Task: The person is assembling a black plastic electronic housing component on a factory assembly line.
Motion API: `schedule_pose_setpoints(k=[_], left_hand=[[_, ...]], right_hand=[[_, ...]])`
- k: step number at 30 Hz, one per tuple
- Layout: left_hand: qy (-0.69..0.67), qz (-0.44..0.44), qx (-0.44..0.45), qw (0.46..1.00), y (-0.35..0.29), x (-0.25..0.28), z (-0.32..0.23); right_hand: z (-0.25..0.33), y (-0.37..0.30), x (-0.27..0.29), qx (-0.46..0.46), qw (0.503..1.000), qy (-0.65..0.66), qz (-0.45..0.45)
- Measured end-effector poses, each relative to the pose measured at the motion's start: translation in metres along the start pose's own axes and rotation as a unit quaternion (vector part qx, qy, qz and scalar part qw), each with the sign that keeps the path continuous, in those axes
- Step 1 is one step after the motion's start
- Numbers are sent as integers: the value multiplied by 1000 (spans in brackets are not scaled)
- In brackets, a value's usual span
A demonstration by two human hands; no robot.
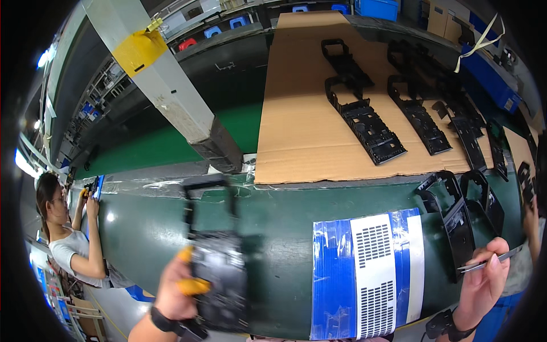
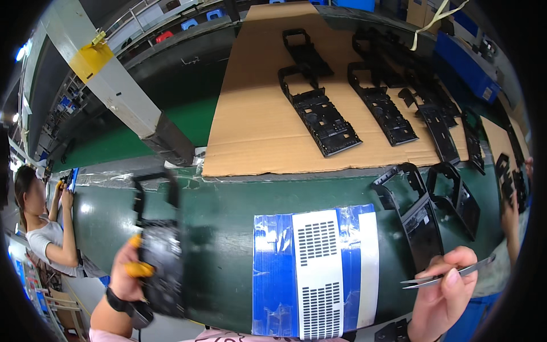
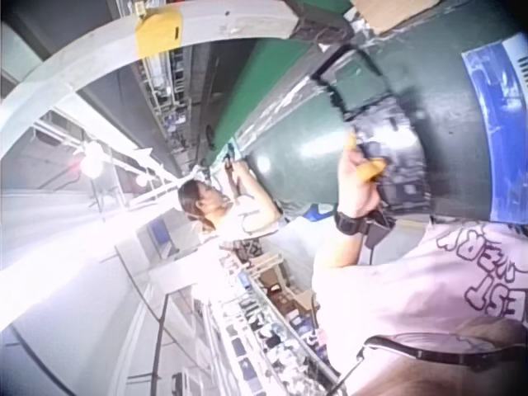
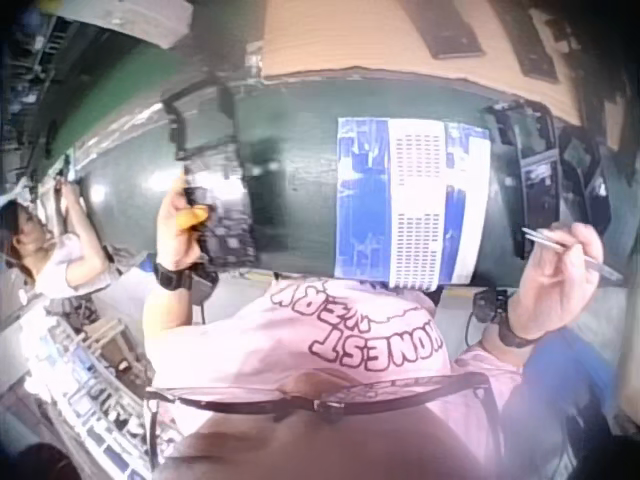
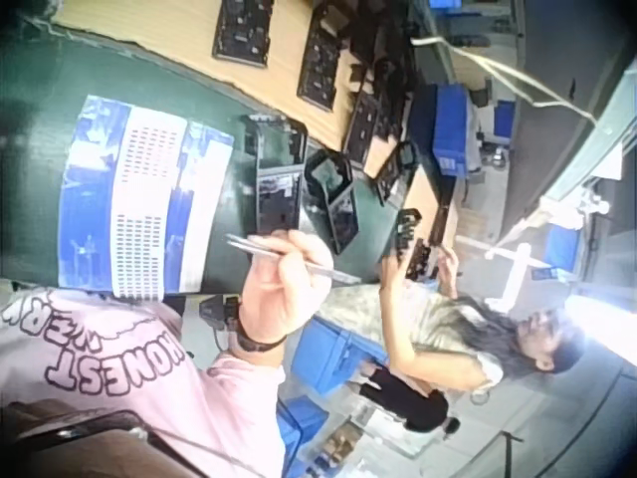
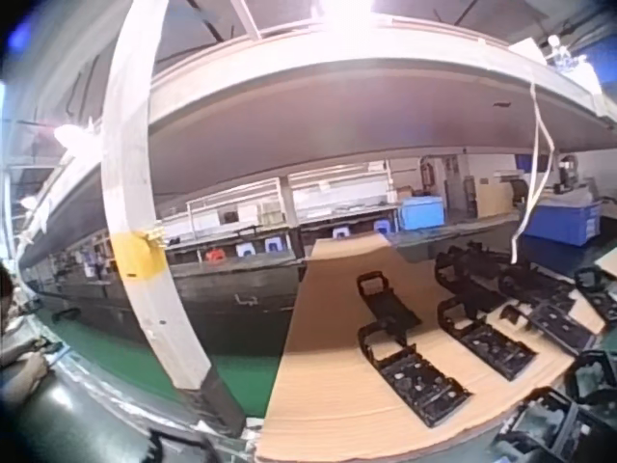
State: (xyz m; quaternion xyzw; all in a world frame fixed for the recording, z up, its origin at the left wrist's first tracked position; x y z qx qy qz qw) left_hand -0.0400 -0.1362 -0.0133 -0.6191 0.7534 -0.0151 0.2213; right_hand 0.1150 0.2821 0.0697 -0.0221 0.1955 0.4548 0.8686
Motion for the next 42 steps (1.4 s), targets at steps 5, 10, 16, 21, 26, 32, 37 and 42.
schedule_pose_setpoints(k=[5, 10, 16, 21, 26, 32, 37, 42], left_hand=[[43, -52, -114, 991, 85, 101, -83], [110, -165, -197, 960, 162, 169, -121], [388, 242, -89, 885, 83, -84, -43], [681, 163, -266, 663, 166, -241, -28], [557, 141, -62, 816, 255, -244, 11], [187, 158, -206, 948, 232, -207, -30], [-19, 158, -114, 981, 138, -195, -21], [-101, 169, -42, 980, 93, -185, 3]], right_hand=[[-23, 6, -8, -23, 998, 43, -33], [-13, -7, -1, -30, 999, 23, 8], [-7, -24, 54, -50, 992, 7, -117], [-37, -19, -1, -135, 990, 39, -13], [-63, -36, -55, -231, 964, 17, 130], [-92, -8, -40, -251, 962, -43, 99], [-117, 14, -55, -256, 958, -95, 84], [-139, 15, -46, -295, 947, -81, 100]])
Point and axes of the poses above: each hand's wrist, its own y-axis towards the middle knuckle, its own x-axis out of the back of the hand, z = x × y, the point moved 10 cm from there along y, towards the middle knuckle, and after that the axes turned 7 degrees about -x, right-handed, at the moved point
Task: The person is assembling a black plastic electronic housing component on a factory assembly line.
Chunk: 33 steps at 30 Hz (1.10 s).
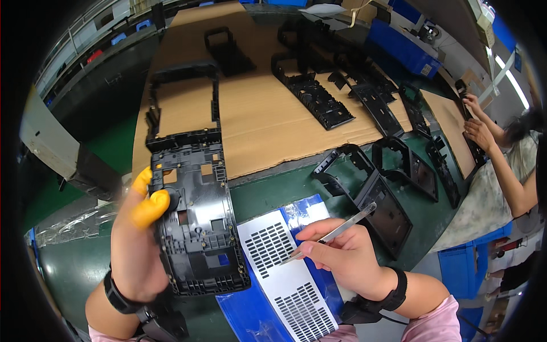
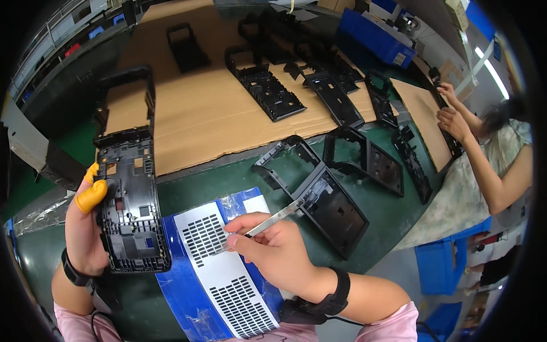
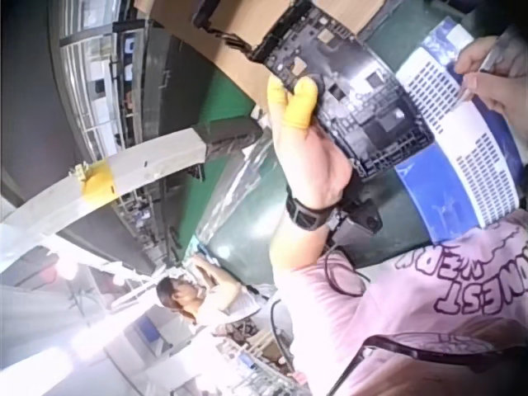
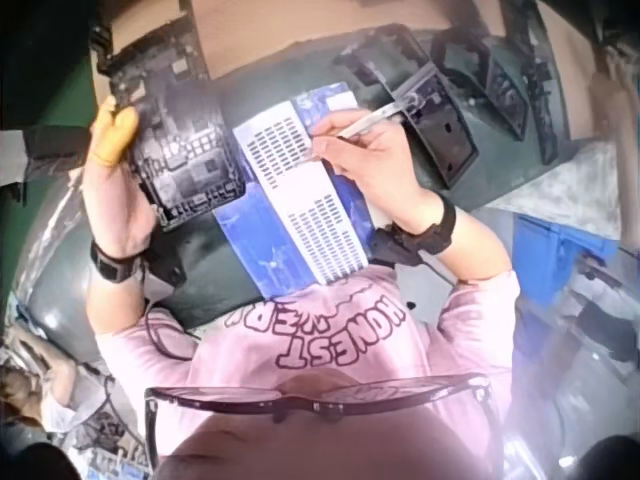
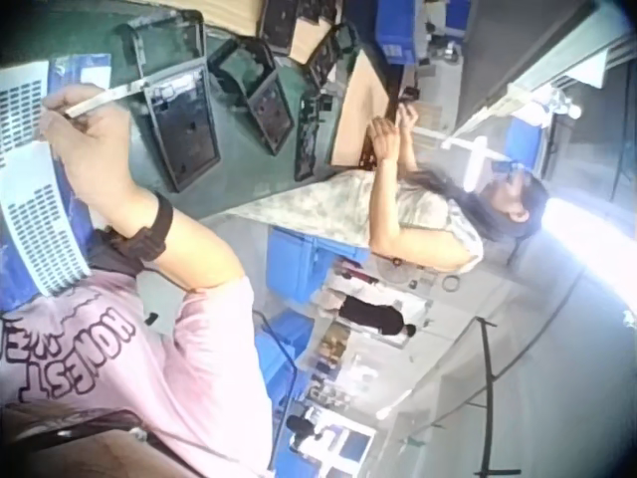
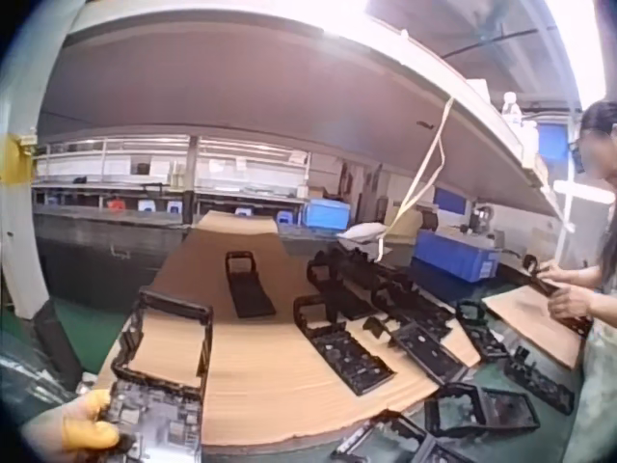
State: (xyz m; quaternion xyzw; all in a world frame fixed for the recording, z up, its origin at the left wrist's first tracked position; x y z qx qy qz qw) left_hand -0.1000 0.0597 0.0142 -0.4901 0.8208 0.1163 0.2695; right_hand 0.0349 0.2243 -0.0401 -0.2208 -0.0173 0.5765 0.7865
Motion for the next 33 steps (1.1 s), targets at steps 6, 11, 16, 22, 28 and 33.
schedule_pose_setpoints(k=[6, 11, 16, 22, 28, 33], left_hand=[[-1, 5, -80, 997, -3, 2, -12], [-4, 12, -104, 994, -10, -2, -18], [-15, 17, -82, 996, -12, -6, -2], [-162, 27, 54, 985, -28, -18, 41], [-164, 44, 77, 983, -44, -24, 43], [-222, 39, 66, 972, -45, -23, 33]], right_hand=[[-2, 1, 0, 14, 1000, -13, -15], [-2, 2, 1, 21, 999, -20, -27], [0, 0, -2, 39, 998, -34, -21], [35, -30, -24, 88, 994, 53, 37], [60, -32, -64, 174, 981, 24, 86], [51, -30, -70, 179, 980, 42, 78]])
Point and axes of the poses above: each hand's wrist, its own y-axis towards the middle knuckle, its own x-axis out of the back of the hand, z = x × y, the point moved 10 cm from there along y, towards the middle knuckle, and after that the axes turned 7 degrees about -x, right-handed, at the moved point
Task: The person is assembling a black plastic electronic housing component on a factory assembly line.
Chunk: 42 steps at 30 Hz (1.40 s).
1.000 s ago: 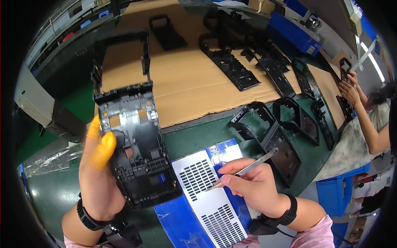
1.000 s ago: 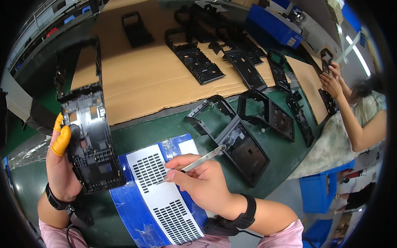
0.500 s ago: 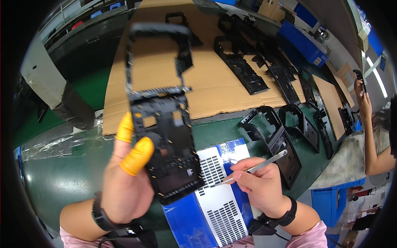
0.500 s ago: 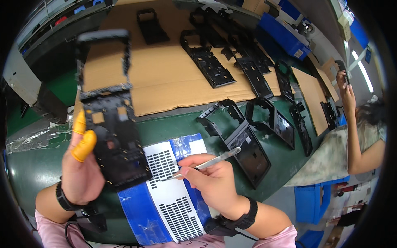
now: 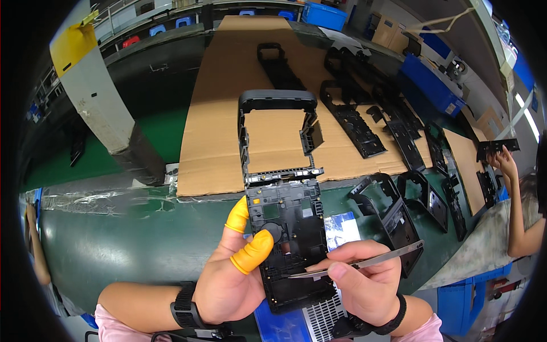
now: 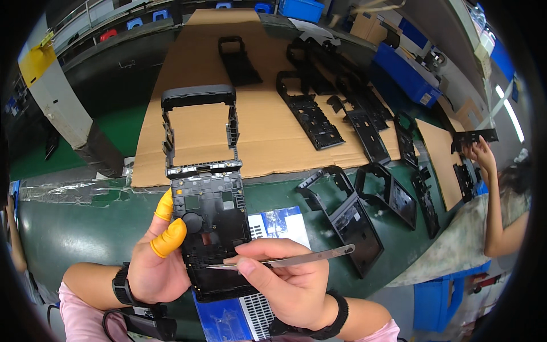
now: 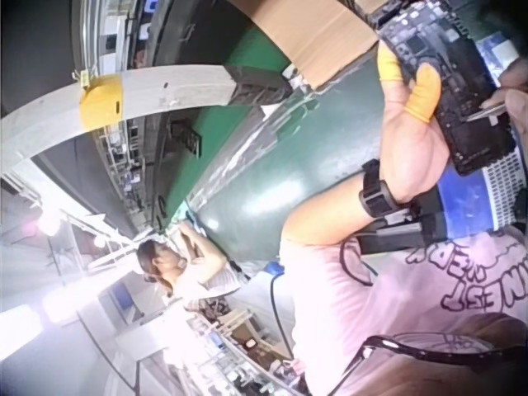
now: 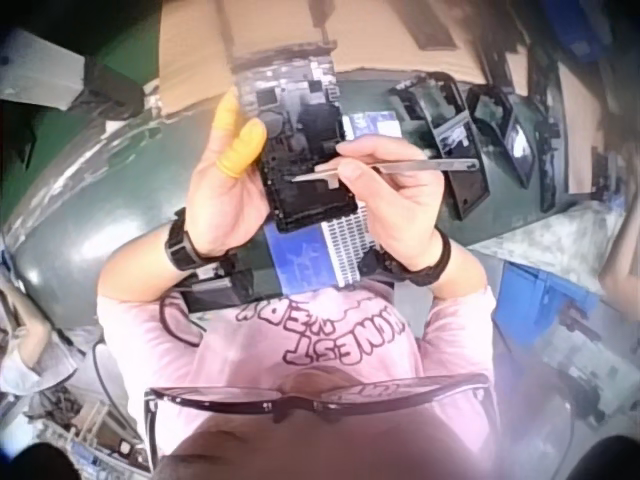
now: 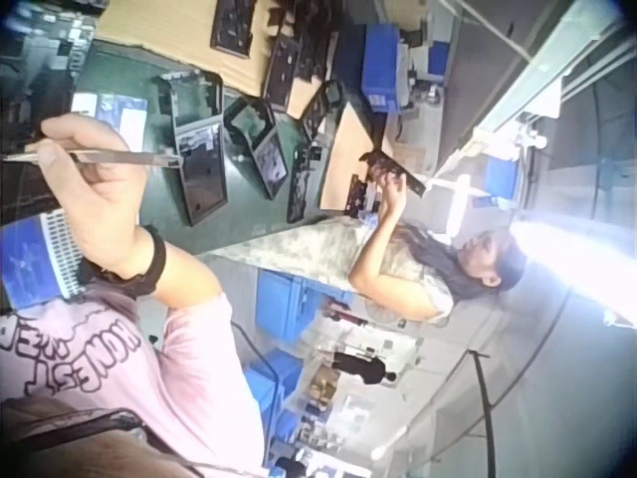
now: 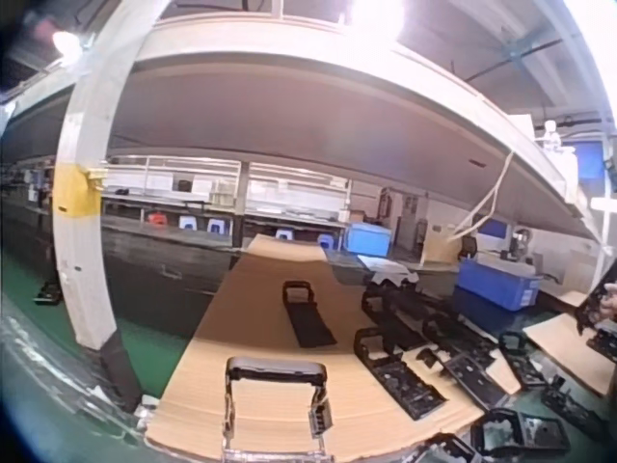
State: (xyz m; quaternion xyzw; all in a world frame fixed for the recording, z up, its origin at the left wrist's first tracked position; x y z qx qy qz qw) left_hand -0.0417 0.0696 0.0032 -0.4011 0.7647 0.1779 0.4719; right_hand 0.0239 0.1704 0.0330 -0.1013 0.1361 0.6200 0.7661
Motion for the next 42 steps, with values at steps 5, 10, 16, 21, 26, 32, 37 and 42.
schedule_pose_setpoints(k=[5, 10, 16, 21, 26, 32, 37, 42], left_hand=[[3, 6, 1, 1000, 0, 0, -2], [3, 2, -3, 1000, -1, 0, 1], [13, 14, -21, 1000, 3, -2, 0], [16, 40, -30, 999, 4, -5, 0], [22, 20, -30, 999, 4, -3, 0], [17, 22, -34, 999, 4, -5, -2], [22, 19, -34, 999, 4, -4, -2], [-2, 25, -16, 1000, 6, -6, -1]], right_hand=[[2, 2, -1, 5, 1000, -11, -17], [1, 1, 1, 10, 1000, -2, 4], [-3, 3, 4, -1, 1000, -23, 3], [-1, 3, 4, 7, 999, -42, 11], [-3, 4, 4, 5, 1000, -29, 10], [-1, 3, 3, 3, 1000, -24, 6], [-3, 6, 3, 14, 999, -46, 10], [-4, 7, 4, 9, 999, -40, 2]])
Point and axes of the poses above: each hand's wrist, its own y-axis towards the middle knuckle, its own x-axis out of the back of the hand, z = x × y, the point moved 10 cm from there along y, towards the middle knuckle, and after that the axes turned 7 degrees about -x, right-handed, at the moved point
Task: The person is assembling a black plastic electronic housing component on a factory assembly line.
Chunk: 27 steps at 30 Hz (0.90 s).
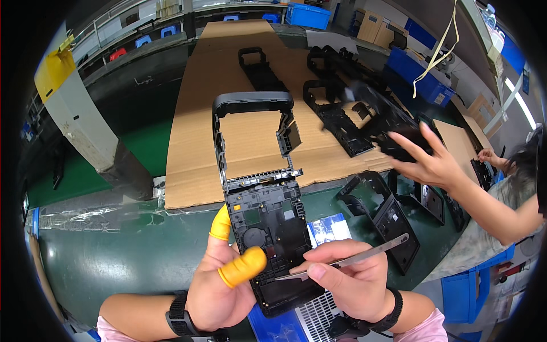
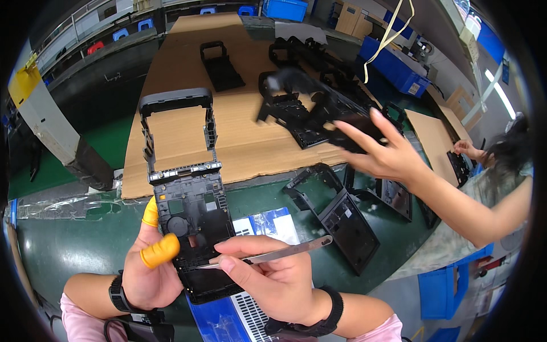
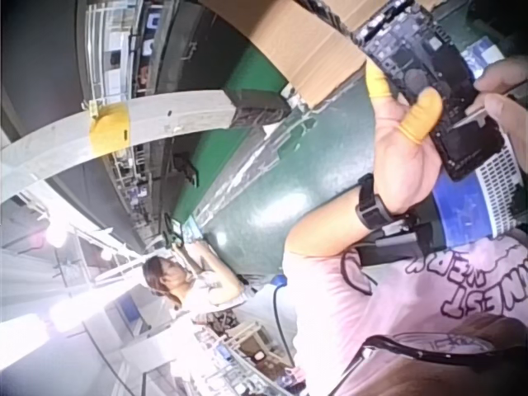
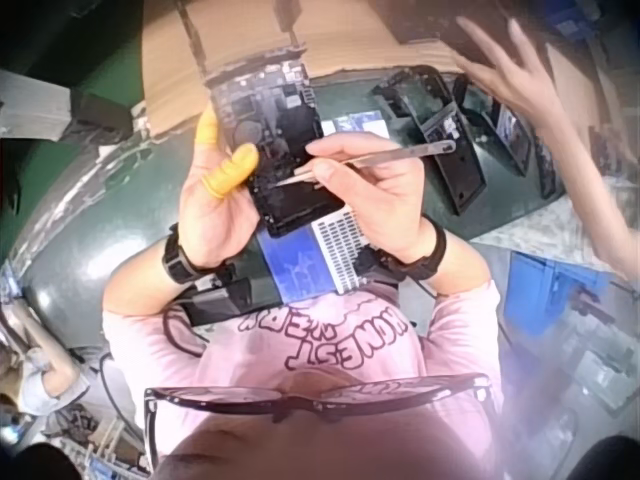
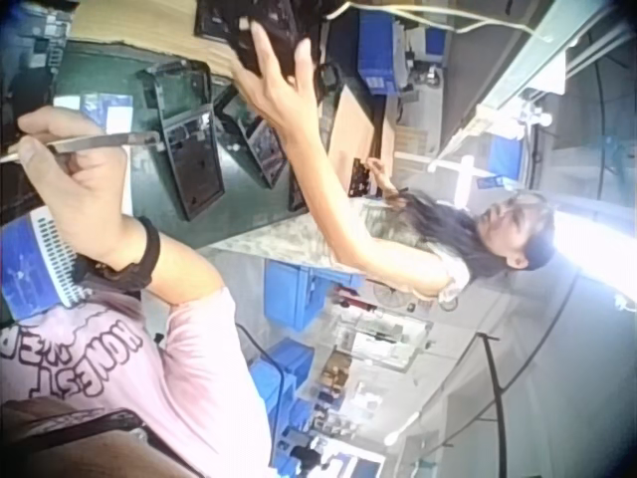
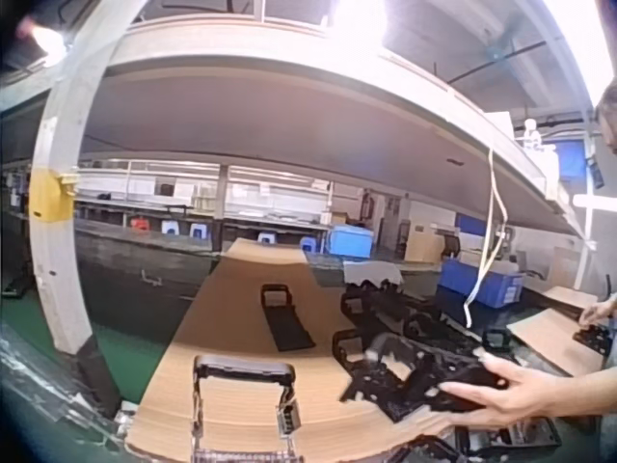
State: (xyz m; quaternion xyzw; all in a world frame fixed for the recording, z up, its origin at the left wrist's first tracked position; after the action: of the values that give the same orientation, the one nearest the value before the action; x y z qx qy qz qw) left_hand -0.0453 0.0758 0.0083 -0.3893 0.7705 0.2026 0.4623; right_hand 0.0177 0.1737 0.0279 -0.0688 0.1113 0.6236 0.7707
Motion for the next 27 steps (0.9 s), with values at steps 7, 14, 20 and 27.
schedule_pose_setpoints(k=[7, 14, 20, 27], left_hand=[[202, 72, -44, 976, -7, -1, -8], [216, -63, -185, 957, -2, -4, -73], [206, -76, -186, 958, -2, -3, -77], [179, 3, -145, 973, 11, -9, -60]], right_hand=[[5, -5, 8, -29, 999, 38, 13], [-34, -14, 66, -146, 982, -67, -103], [-46, -11, 76, -143, 985, -28, -91], [-49, -8, 80, -146, 984, -12, -99]])
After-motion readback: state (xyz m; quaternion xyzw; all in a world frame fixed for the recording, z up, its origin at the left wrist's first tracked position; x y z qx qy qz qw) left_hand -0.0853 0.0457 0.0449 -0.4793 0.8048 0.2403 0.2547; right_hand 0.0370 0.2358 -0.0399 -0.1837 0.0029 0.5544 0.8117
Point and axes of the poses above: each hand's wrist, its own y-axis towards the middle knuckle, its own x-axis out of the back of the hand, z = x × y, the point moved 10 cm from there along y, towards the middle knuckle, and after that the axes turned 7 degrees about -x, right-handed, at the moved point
